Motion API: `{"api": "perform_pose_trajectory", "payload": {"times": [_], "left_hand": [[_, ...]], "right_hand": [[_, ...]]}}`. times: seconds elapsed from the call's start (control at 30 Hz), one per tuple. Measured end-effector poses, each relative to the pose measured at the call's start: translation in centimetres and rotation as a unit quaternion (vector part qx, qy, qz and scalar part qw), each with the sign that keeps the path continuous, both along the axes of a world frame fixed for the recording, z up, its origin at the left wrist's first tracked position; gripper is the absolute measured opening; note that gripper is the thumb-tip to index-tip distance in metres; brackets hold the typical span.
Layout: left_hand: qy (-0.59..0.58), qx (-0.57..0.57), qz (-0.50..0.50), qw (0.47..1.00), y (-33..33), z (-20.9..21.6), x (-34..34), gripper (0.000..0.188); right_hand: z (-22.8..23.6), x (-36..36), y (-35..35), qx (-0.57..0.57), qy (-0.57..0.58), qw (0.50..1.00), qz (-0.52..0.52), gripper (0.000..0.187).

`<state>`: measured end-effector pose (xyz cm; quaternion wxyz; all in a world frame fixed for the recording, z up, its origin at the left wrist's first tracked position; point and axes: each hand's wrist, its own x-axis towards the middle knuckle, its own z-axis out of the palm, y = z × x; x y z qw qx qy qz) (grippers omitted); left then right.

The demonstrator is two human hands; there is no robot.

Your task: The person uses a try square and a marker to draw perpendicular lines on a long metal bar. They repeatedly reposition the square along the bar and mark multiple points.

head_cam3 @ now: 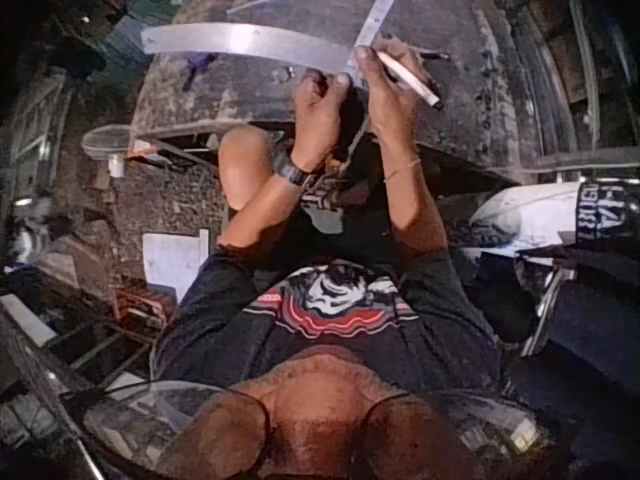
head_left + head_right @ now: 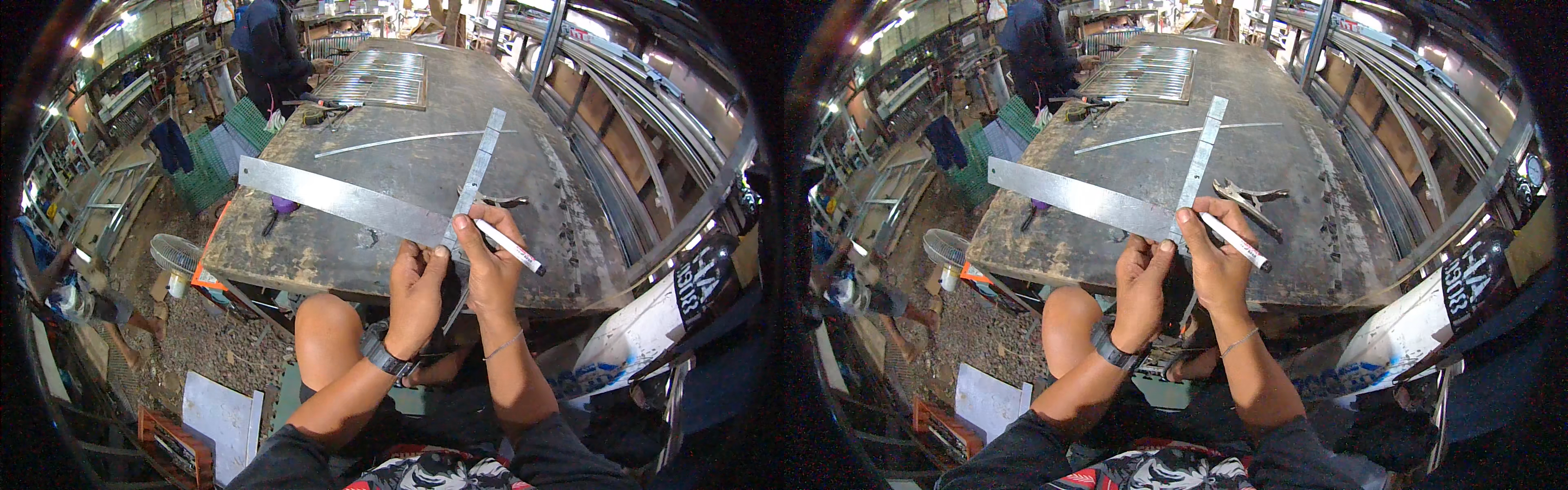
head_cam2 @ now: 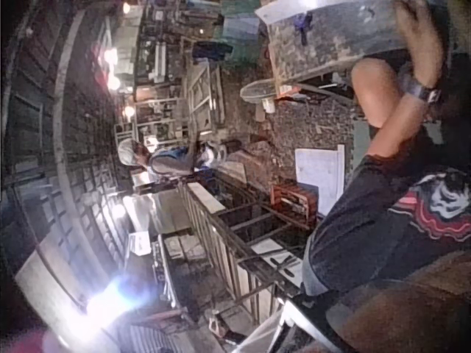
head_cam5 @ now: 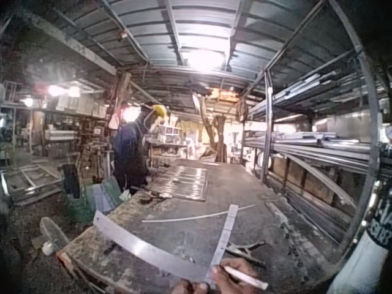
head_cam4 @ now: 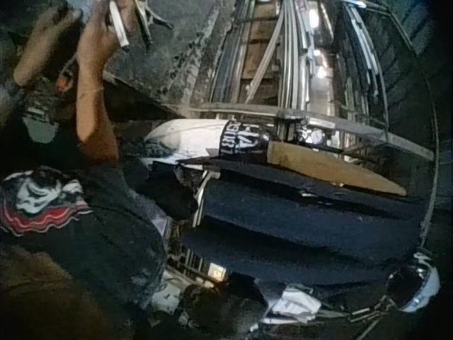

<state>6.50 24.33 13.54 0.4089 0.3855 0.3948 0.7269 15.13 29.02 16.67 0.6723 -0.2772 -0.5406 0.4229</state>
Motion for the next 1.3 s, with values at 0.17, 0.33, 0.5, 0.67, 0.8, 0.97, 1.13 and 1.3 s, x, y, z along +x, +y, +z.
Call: {"api": "perform_pose_trajectory", "payload": {"times": [0.17, 0.33, 0.5, 0.67, 0.8, 0.97, 1.13, 1.3], "left_hand": [[-0.027, 0.002, 0.026, 0.999, 0.1, 0.2, 0.1, 0.016], [-0.029, -0.021, 0.038, 0.999, 0.1, -0.2, -0.4, 0.015], [-0.052, -0.011, 0.033, 0.998, 0.1, -0.4, -0.5, 0.015], [-0.059, -0.008, 0.02, 0.998, 0.2, -0.4, -0.7, 0.014], [-0.104, -0.001, 0.013, 0.995, 0.3, -0.4, -0.5, 0.014], [-0.122, -0.005, 0.002, 0.993, 0.3, -0.4, -0.8, 0.016], [-0.112, 0.005, -0.006, 0.994, 0.1, -0.5, -0.2, 0.022], [-0.081, 0.003, -0.045, 0.996, -0.1, -1.1, -0.4, 0.019]], "right_hand": [[-0.2, -0.1, -0.2, 0.012, -0.026, 1.0, 0.001, 0.014], [-0.4, -0.3, -0.2, -0.023, 0.026, 0.998, 0.048, 0.012], [-0.3, -0.5, -0.2, -0.041, 0.054, 0.996, 0.056, 0.017], [-0.1, 0.1, -0.5, -0.097, 0.129, 0.981, 0.104, 0.024], [0.1, 1.1, -0.3, -0.092, 0.095, 0.985, 0.111, 0.026], [1.4, 3.4, 1.0, -0.198, 0.16, 0.955, 0.154, 0.017], [2.1, 4.0, 0.8, -0.197, 0.117, 0.955, 0.189, 0.018], [2.0, 3.8, 0.9, -0.231, 0.119, 0.945, 0.197, 0.018]]}}
